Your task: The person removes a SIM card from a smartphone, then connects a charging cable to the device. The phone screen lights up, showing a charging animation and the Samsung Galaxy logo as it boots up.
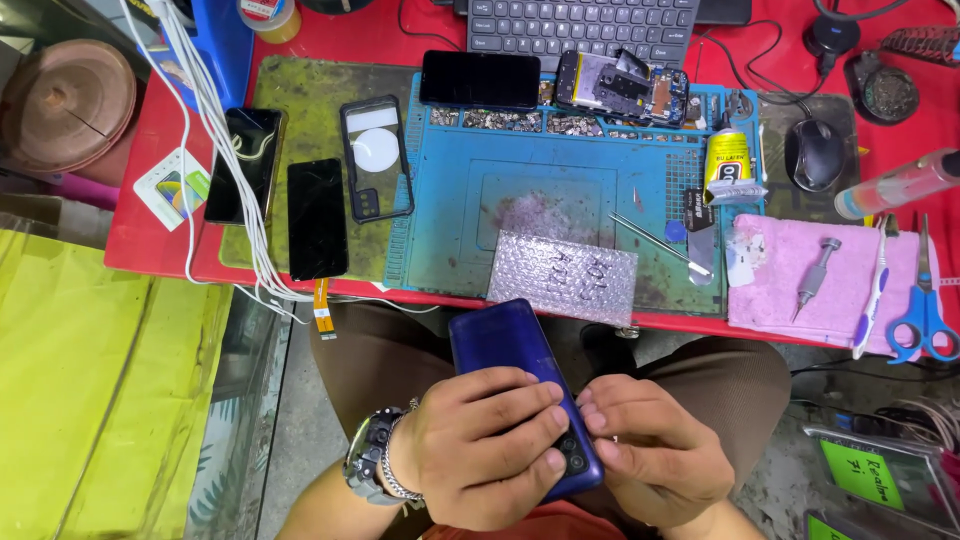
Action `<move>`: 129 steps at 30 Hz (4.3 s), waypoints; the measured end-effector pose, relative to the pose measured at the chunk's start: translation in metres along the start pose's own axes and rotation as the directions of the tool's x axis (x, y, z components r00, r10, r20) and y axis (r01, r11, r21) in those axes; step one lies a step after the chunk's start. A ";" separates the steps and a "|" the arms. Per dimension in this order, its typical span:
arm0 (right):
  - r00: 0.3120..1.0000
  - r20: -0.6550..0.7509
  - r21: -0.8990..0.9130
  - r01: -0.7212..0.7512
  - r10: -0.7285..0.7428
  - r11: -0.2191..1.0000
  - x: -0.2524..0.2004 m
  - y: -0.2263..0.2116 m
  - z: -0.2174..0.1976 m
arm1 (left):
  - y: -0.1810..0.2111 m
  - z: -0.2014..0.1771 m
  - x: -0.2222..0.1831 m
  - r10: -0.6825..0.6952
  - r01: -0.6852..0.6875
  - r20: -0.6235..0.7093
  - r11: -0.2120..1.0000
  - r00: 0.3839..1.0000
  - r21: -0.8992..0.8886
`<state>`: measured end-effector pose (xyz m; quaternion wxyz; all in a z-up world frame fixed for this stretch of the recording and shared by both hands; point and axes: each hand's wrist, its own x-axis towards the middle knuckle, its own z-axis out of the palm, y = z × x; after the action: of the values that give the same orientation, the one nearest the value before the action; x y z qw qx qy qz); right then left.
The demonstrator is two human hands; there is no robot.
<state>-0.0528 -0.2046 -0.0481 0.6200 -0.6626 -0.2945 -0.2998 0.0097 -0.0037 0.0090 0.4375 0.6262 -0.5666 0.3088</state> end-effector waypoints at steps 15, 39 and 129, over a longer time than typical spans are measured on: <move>0.999 0.041 -0.005 0.000 0.001 1.000 0.018 -0.004 0.001 | -0.006 -0.003 0.004 0.035 -0.035 0.009 0.999 0.999 -0.025; 0.773 0.630 0.207 -0.254 0.070 0.945 0.066 -0.010 -0.026 | -0.008 0.003 0.000 0.076 -0.064 0.071 0.985 0.995 -0.160; 0.892 0.326 -0.382 -0.179 0.313 0.907 0.004 0.044 -0.040 | -0.026 -0.006 -0.019 -0.454 0.499 0.220 0.835 0.863 -0.233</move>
<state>-0.0180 -0.2466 -0.0707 0.4600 -0.8375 -0.2646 -0.1303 0.0324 0.0097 -0.0099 0.5398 0.7010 -0.4627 0.0563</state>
